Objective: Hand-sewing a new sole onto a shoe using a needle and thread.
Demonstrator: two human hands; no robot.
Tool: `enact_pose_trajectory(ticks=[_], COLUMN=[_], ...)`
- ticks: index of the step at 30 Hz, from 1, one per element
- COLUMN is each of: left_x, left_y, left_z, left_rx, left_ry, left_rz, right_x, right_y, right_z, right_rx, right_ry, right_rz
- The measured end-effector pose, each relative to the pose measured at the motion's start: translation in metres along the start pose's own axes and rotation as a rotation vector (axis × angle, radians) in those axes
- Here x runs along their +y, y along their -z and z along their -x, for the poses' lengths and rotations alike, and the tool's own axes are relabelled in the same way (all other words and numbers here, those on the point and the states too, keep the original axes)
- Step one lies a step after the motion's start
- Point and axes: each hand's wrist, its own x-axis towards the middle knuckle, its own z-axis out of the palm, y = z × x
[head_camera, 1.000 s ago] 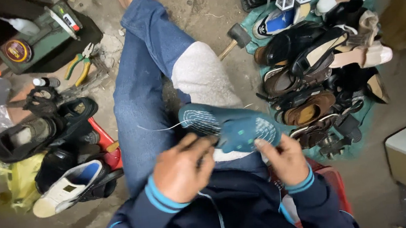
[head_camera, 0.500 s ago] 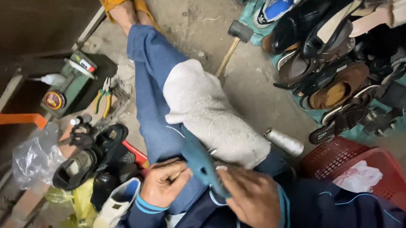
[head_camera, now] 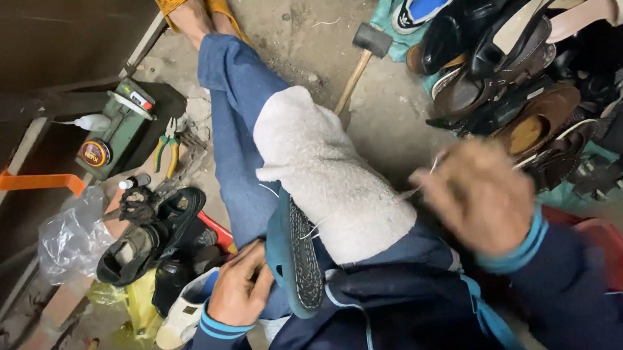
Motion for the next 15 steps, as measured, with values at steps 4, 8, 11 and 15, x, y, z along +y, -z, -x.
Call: enact_pose_trajectory(ticks=[4,8,11,15], left_x=[-0.009,-0.011,-0.016,-0.022], left_y=[-0.007,-0.014,-0.016,-0.024], left_z=[0.005,0.006,0.01,0.014], left_rx=[0.017,0.043,0.071,0.149], left_ry=[-0.017,0.022,0.047,-0.011], left_rz=[-0.036,0.009,0.017,0.037], right_x=[0.0,-0.057,-0.073,-0.072], right_y=[-0.021,-0.055,-0.068,-0.043], right_z=[0.012,0.013,0.016,0.005], right_rx=[-0.054,-0.014,-0.119,-0.387], right_ry=[-0.026,0.166,0.216,0.086], right_rz=[0.253,-0.15,-0.22,-0.779])
